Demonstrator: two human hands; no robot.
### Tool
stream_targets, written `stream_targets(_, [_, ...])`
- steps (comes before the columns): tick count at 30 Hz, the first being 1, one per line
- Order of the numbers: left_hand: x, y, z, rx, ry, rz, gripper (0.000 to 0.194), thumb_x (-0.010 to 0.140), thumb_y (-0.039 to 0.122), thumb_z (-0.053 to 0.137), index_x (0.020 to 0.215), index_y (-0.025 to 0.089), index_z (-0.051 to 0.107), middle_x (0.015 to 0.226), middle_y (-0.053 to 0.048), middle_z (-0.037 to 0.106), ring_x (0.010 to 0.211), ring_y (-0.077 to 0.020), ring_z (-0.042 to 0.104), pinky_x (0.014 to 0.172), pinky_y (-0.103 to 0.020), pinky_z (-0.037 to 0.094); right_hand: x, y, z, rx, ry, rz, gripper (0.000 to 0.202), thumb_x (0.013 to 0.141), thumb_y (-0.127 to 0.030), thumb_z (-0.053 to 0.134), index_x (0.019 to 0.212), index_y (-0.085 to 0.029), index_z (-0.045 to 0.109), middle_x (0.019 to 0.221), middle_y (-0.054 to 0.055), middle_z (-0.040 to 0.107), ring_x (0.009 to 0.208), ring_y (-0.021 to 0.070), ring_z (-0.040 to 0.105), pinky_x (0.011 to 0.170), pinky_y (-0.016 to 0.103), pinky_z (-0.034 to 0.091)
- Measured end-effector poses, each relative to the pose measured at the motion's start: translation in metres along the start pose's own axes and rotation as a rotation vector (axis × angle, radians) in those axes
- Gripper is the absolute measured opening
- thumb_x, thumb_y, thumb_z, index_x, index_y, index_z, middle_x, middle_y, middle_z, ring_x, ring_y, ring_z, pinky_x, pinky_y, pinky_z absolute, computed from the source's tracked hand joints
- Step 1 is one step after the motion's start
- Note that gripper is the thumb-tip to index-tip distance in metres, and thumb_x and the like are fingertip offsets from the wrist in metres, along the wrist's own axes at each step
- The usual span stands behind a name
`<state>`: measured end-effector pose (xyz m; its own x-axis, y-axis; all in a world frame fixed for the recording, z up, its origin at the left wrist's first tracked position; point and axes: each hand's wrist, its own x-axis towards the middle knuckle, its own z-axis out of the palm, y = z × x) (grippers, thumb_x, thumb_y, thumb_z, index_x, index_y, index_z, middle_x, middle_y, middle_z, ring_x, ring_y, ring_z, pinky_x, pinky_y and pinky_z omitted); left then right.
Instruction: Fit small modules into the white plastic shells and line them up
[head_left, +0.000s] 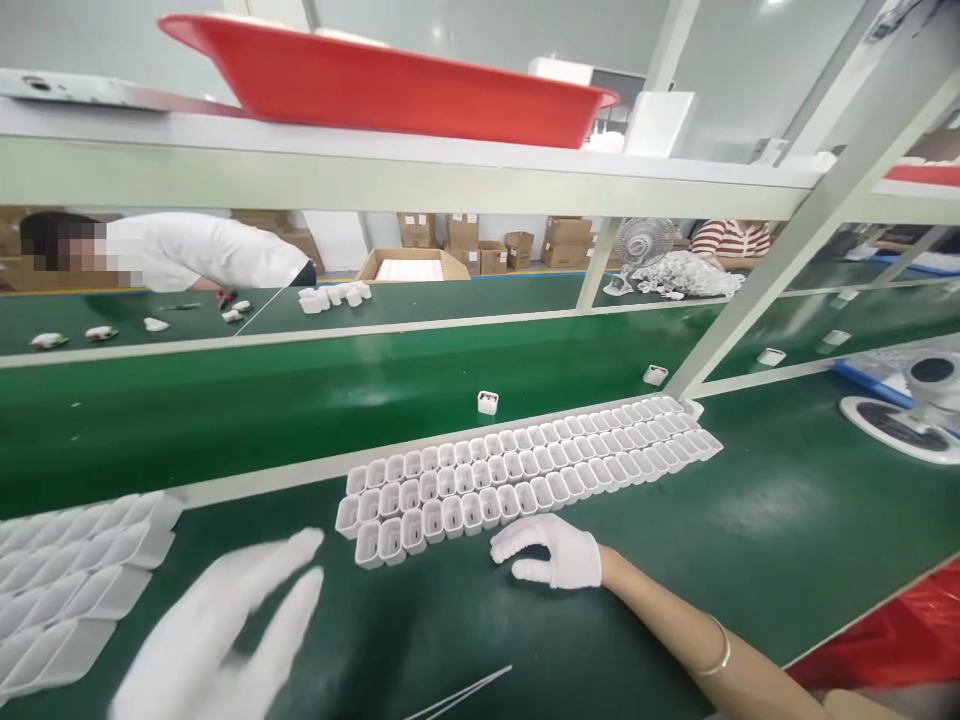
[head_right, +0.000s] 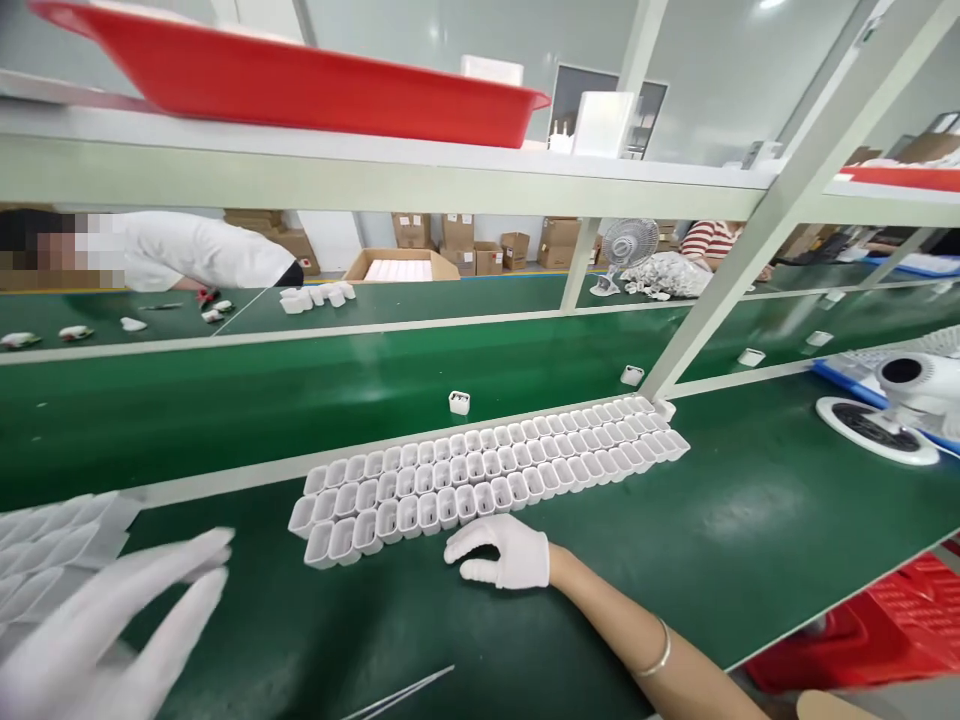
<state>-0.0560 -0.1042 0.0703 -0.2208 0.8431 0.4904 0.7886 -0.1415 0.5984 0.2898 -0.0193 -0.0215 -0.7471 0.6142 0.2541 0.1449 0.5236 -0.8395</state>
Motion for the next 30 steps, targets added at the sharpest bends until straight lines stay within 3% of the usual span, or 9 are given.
stream_targets(2, [0.014,-0.019,0.023,-0.038,-0.189,-0.133,0.049,0.076,0.067,0.054,0.095,0.024,0.069,0.099,-0.004,0.074,0.088,-0.0249,0.070,0.082,-0.033,0.058,-0.001,0.000,-0.003,0.045,0.017,0.040,0.029,0.090,-0.037,0.059,0.109,-0.019,0.071,0.110,0.010,0.073,0.105,0.0207,0.067,0.095,0.035,0.052])
stream_targets(6, [0.017,-0.055,0.058,-0.131,-0.335,-0.318,0.060,0.074,0.073,0.052,0.090,0.018,0.070,0.088,-0.007,0.076,0.081,-0.0260,0.072,0.074,-0.032,0.060,-0.001,0.002,-0.006,0.123,0.013,0.128,0.029,0.090,-0.038,0.060,0.108,-0.020,0.072,0.108,0.008,0.074,0.099,0.0199,0.069,0.089,0.032,0.055])
stream_targets(12, [0.006,-0.055,0.064,-0.145,-0.406,-0.331,0.059,0.071,0.074,0.054,0.080,0.019,0.071,0.083,-0.007,0.075,0.076,-0.0269,0.070,0.071,-0.033,0.059,0.005,-0.005,-0.008,0.158,0.004,0.261,0.035,0.092,-0.042,0.055,0.112,-0.018,0.070,0.114,0.009,0.071,0.105,0.0210,0.066,0.095,0.035,0.051])
stream_targets(15, [0.007,-0.056,0.061,-0.233,-0.363,-0.438,0.061,0.068,0.075,0.058,0.084,0.018,0.071,0.080,-0.008,0.075,0.074,-0.0273,0.070,0.069,-0.034,0.060,-0.005,-0.017,-0.041,0.170,-0.154,0.311,0.034,0.084,-0.041,0.065,0.112,-0.023,0.071,0.115,0.005,0.071,0.106,0.0217,0.066,0.097,0.034,0.050])
stream_targets(18, [0.009,-0.056,0.055,-0.344,-0.422,-0.452,0.062,0.068,0.075,0.059,0.086,0.016,0.072,0.077,-0.008,0.074,0.071,-0.0263,0.068,0.067,-0.035,0.060,-0.039,-0.026,-0.097,0.154,-0.215,0.404,0.033,0.081,-0.042,0.069,0.108,-0.025,0.074,0.111,0.004,0.073,0.101,0.0240,0.068,0.094,0.037,0.052])
stream_targets(21, [0.004,-0.046,0.050,-0.460,-0.679,-0.345,0.063,0.078,0.074,0.048,0.086,0.017,0.074,0.081,-0.010,0.074,0.075,-0.0271,0.068,0.074,-0.038,0.059,-0.094,-0.023,-0.149,0.104,0.021,0.520,0.034,0.085,-0.047,0.063,0.104,-0.022,0.075,0.113,0.008,0.072,0.109,0.0284,0.065,0.101,0.046,0.046])
stream_targets(24, [-0.010,-0.029,0.058,-0.627,-0.983,-0.243,0.064,0.083,0.072,0.044,0.101,0.019,0.073,0.105,-0.012,0.072,0.096,-0.0306,0.067,0.092,-0.043,0.053,-0.147,-0.009,-0.176,0.104,0.309,0.602,0.043,0.082,-0.058,0.061,0.098,-0.021,0.077,0.110,0.012,0.073,0.106,0.0313,0.066,0.101,0.049,0.046])
stream_targets(27, [-0.019,-0.004,0.085,-0.781,-1.139,-0.207,0.061,0.086,0.067,0.046,0.124,0.022,0.063,0.133,-0.012,0.060,0.120,-0.0325,0.057,0.106,-0.047,0.043,-0.180,0.013,-0.182,0.140,0.555,0.633,0.061,0.077,-0.074,0.052,0.085,-0.020,0.078,0.102,0.015,0.074,0.102,0.0330,0.067,0.096,0.048,0.051])
stream_targets(30, [-0.014,0.029,0.124,-0.833,-1.375,-0.037,0.063,0.088,0.062,0.049,0.137,0.023,0.051,0.146,-0.012,0.046,0.133,-0.0330,0.044,0.114,-0.049,0.031,-0.192,0.038,-0.185,0.147,0.754,0.652,0.070,0.076,-0.083,0.041,0.071,-0.022,0.074,0.093,0.015,0.075,0.098,0.0308,0.068,0.092,0.044,0.054])
